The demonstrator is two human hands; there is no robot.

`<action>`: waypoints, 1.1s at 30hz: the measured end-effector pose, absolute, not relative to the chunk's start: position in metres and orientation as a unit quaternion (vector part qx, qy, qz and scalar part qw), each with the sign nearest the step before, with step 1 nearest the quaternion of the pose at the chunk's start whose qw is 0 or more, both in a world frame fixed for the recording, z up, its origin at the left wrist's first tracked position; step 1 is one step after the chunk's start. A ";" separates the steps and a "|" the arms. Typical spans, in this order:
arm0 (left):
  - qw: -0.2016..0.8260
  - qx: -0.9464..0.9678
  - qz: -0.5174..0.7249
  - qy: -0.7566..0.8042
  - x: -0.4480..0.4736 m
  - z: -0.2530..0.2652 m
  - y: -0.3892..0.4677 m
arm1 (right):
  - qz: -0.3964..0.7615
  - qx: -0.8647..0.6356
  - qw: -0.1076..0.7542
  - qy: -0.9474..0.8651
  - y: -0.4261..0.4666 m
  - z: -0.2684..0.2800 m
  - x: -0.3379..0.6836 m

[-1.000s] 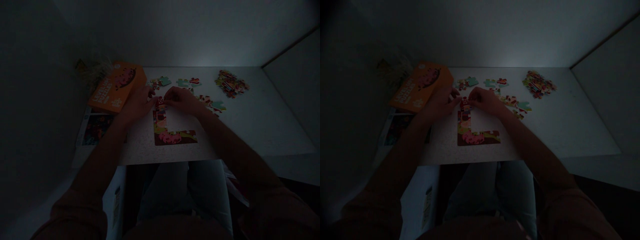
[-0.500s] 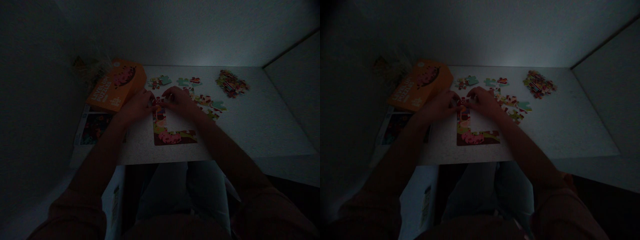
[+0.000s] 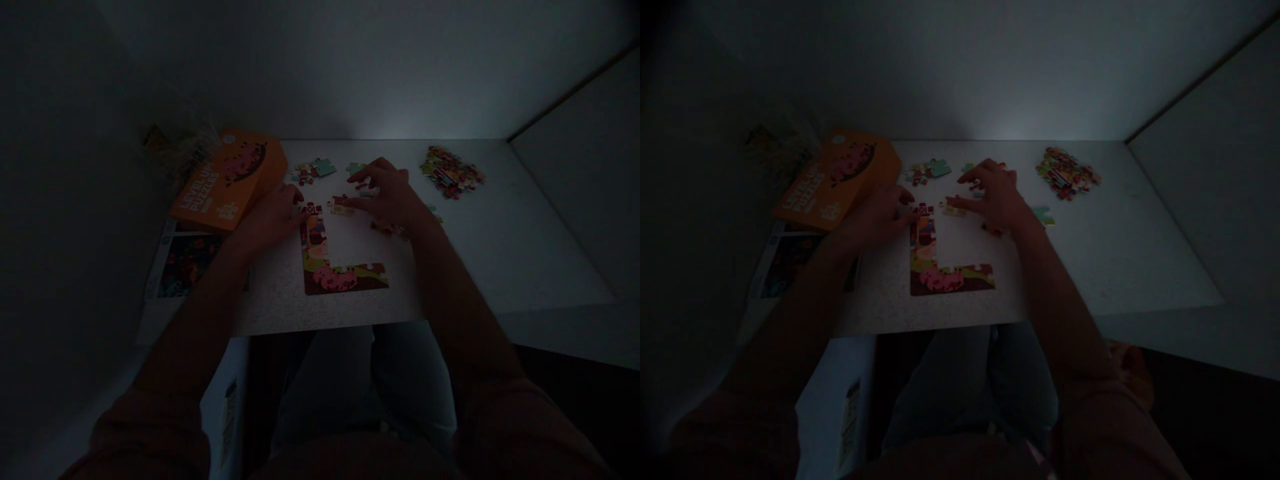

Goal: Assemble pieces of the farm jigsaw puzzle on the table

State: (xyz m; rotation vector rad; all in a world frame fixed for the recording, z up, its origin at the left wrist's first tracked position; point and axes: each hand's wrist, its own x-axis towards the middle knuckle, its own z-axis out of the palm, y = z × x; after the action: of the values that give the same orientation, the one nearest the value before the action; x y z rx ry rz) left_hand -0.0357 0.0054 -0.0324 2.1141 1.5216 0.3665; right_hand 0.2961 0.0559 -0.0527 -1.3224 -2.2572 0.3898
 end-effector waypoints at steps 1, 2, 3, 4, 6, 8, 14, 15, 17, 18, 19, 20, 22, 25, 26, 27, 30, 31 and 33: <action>0.252 0.777 0.143 0.559 -0.035 -0.033 0.006 | 0.142 -0.485 0.242 -0.829 0.057 -0.053 0.302; 0.248 0.777 0.151 0.558 -0.034 -0.033 0.006 | 0.142 -0.484 0.235 -0.831 0.058 -0.055 0.306; 0.244 0.778 0.157 0.557 -0.033 -0.034 0.006 | 0.144 -0.483 0.228 -0.833 0.059 -0.057 0.308; 0.240 0.780 0.160 0.556 -0.031 -0.034 0.007 | 0.146 -0.483 0.220 -0.835 0.059 -0.059 0.309; 0.233 0.781 0.163 0.555 -0.029 -0.034 0.008 | 0.152 -0.484 0.205 -0.837 0.060 -0.064 0.308; 0.231 0.782 0.165 0.555 -0.027 -0.033 0.008 | 0.162 -0.484 0.197 -0.837 0.060 -0.067 0.305; 0.216 0.782 0.167 0.560 -0.024 -0.033 0.008 | 0.190 -0.497 0.171 -0.829 0.059 -0.059 0.300; 0.212 0.781 0.168 0.564 -0.023 -0.034 0.008 | 0.197 -0.500 0.170 -0.826 0.058 -0.058 0.299; 0.205 0.780 0.171 0.565 -0.021 -0.038 0.009 | 0.224 -0.505 0.179 -0.814 0.057 -0.055 0.298; 0.203 0.782 0.173 0.563 -0.020 -0.039 0.010 | 0.242 -0.505 0.188 -0.806 0.056 -0.055 0.298; 0.203 0.784 0.174 0.561 -0.020 -0.040 0.010 | 0.262 -0.504 0.201 -0.798 0.056 -0.054 0.298; 0.202 0.785 0.175 0.559 -0.020 -0.041 0.010 | 0.281 -0.500 0.216 -0.791 0.056 -0.054 0.298; 0.199 0.784 0.174 0.562 -0.020 -0.041 0.010 | 0.308 -0.486 0.251 -0.779 0.058 -0.055 0.299; 0.203 0.774 0.163 0.577 -0.019 -0.038 0.009 | 0.327 -0.462 0.299 -0.769 0.061 -0.055 0.299; 0.205 0.773 0.158 0.580 -0.019 -0.037 0.008 | 0.330 -0.455 0.310 -0.767 0.062 -0.054 0.299; 0.206 0.772 0.154 0.582 -0.018 -0.036 0.007 | 0.333 -0.449 0.318 -0.766 0.063 -0.053 0.299; 0.212 0.770 0.143 0.585 -0.014 -0.033 0.004 | 0.339 -0.425 0.345 -0.766 0.061 -0.048 0.302; 0.215 0.768 0.142 0.587 -0.014 -0.032 0.004 | 0.341 -0.417 0.359 -0.763 0.059 -0.047 0.305; 0.221 0.765 0.135 0.590 -0.013 -0.032 0.004 | 0.341 -0.410 0.391 -0.750 0.047 -0.045 0.315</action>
State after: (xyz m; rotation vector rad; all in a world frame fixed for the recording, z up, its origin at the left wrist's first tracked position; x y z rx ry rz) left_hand -0.0135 0.0037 -0.0316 2.1134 1.6315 0.3726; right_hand 0.3150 0.0473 -0.0449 -1.0402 -1.9053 0.8665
